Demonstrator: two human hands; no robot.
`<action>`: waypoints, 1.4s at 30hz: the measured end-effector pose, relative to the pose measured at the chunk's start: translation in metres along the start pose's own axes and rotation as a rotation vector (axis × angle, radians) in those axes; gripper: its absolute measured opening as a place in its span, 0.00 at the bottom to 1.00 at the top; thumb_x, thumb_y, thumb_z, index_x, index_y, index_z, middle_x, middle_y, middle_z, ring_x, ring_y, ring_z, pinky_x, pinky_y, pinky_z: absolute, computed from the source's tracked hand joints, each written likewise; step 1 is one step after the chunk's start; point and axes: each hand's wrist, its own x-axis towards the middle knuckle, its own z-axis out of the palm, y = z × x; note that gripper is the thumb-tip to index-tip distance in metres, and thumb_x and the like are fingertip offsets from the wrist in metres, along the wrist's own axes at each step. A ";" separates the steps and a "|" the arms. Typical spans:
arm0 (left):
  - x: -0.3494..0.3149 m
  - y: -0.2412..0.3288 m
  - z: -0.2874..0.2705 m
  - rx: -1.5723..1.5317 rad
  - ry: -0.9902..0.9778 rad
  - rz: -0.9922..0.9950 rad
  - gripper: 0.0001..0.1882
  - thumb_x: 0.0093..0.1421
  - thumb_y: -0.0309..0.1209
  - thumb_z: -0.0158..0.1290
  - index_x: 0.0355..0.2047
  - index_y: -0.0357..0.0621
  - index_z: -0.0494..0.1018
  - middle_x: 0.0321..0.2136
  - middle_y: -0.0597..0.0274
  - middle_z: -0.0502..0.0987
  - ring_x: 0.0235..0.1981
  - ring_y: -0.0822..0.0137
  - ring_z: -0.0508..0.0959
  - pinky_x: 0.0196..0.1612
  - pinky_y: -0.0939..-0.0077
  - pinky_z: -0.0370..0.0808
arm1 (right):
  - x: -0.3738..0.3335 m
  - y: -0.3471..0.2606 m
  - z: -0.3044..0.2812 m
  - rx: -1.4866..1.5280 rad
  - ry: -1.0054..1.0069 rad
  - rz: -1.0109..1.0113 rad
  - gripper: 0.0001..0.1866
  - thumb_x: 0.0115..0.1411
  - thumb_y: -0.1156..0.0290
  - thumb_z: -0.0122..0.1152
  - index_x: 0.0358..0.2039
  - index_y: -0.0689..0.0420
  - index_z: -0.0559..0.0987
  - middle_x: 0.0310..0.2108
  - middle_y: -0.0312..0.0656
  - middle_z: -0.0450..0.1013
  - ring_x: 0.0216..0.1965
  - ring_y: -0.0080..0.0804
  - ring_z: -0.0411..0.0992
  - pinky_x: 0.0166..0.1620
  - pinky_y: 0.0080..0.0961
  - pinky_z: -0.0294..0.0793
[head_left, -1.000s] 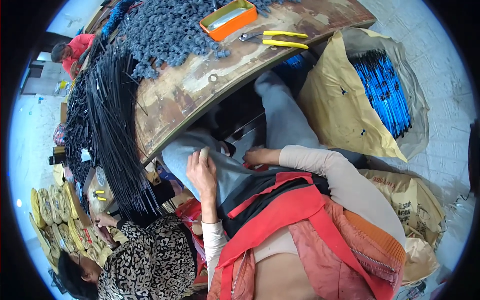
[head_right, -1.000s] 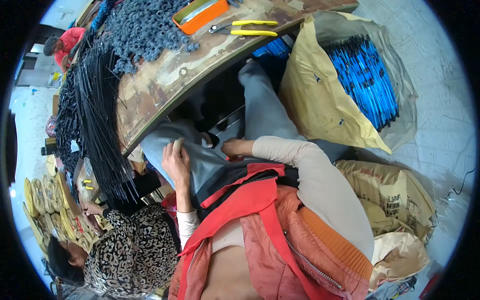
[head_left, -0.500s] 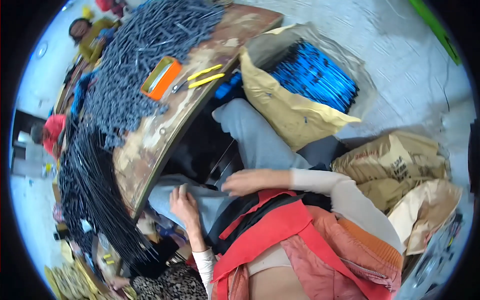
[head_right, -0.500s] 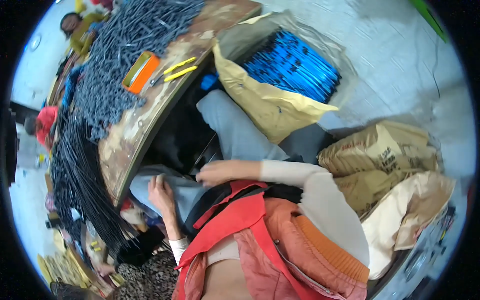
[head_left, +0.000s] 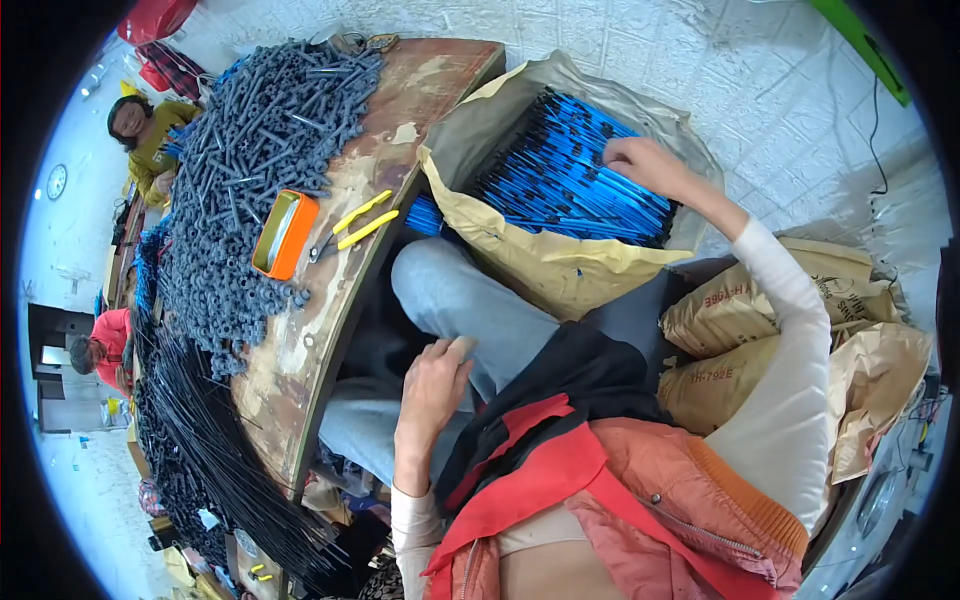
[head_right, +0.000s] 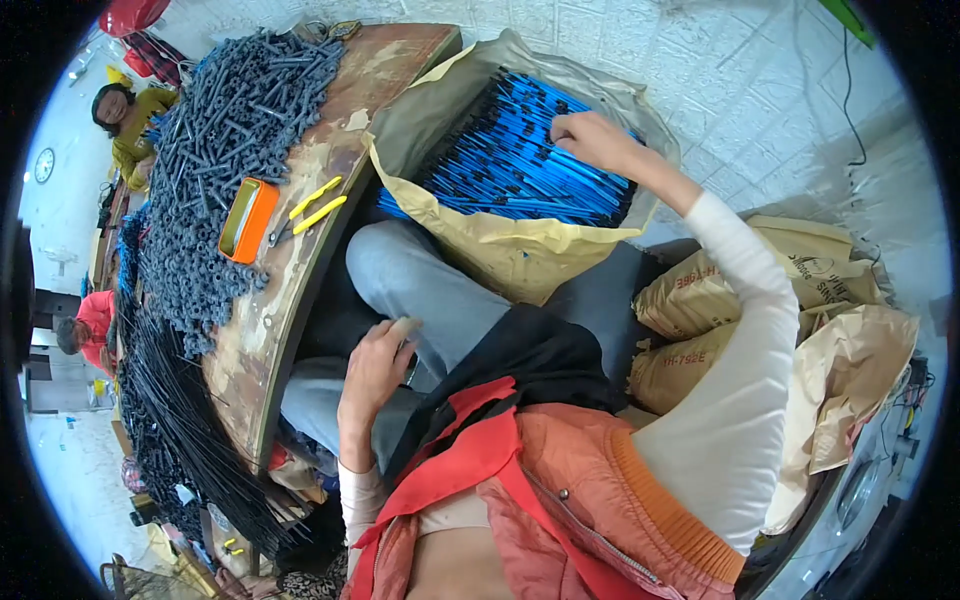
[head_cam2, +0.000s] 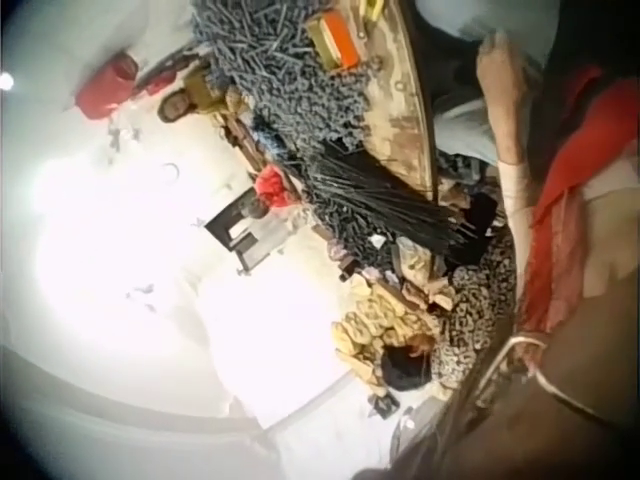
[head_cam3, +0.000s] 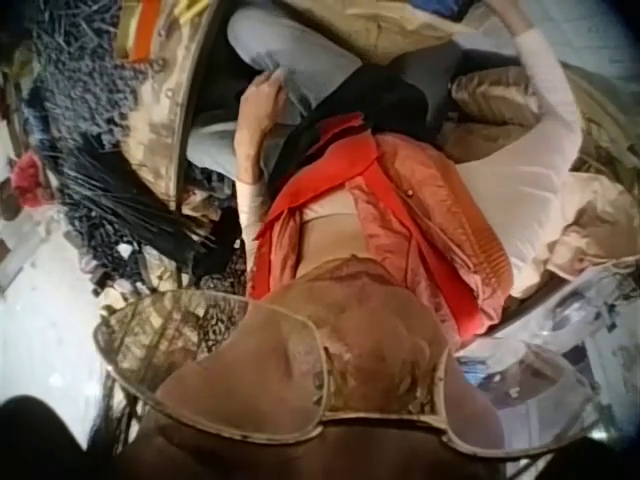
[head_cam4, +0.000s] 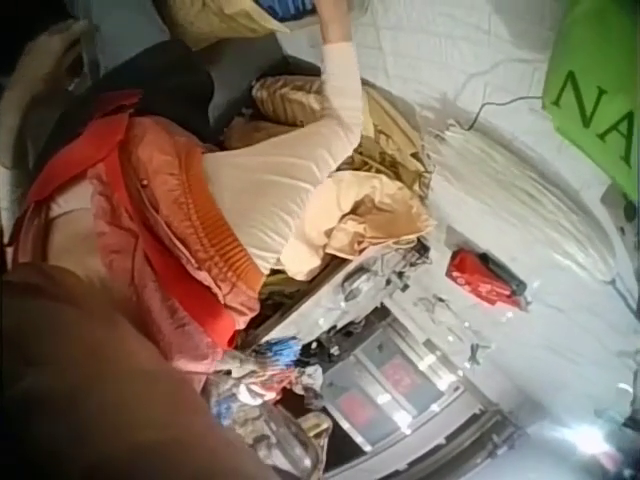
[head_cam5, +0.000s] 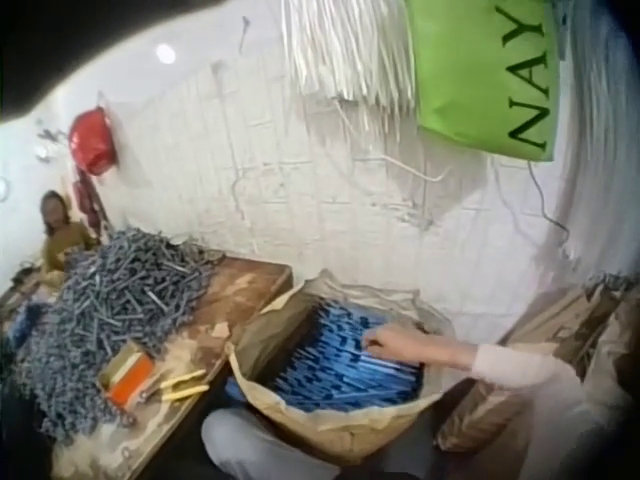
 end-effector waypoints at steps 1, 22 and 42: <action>0.009 0.008 -0.005 -0.015 0.039 0.013 0.14 0.58 0.26 0.53 0.45 0.43 0.75 0.36 0.49 0.76 0.38 0.46 0.76 0.41 0.59 0.73 | 0.006 0.009 0.011 0.007 -0.003 0.009 0.10 0.59 0.68 0.60 0.35 0.62 0.75 0.25 0.49 0.74 0.29 0.45 0.74 0.36 0.36 0.74; 0.146 0.064 0.013 -0.009 0.252 0.638 0.13 0.56 0.24 0.55 0.42 0.43 0.77 0.36 0.56 0.79 0.36 0.52 0.79 0.37 0.64 0.76 | 0.025 0.037 0.021 -0.024 0.005 -0.005 0.11 0.51 0.78 0.58 0.37 0.64 0.76 0.32 0.53 0.75 0.35 0.51 0.75 0.40 0.37 0.73; 0.156 0.075 -0.090 -1.417 0.337 -0.072 0.17 0.62 0.30 0.56 0.50 0.41 0.69 0.29 0.68 0.74 0.26 0.76 0.73 0.28 0.84 0.69 | 0.042 -0.174 -0.057 0.999 -0.349 0.008 0.11 0.67 0.67 0.54 0.44 0.61 0.73 0.38 0.39 0.75 0.39 0.26 0.77 0.42 0.22 0.76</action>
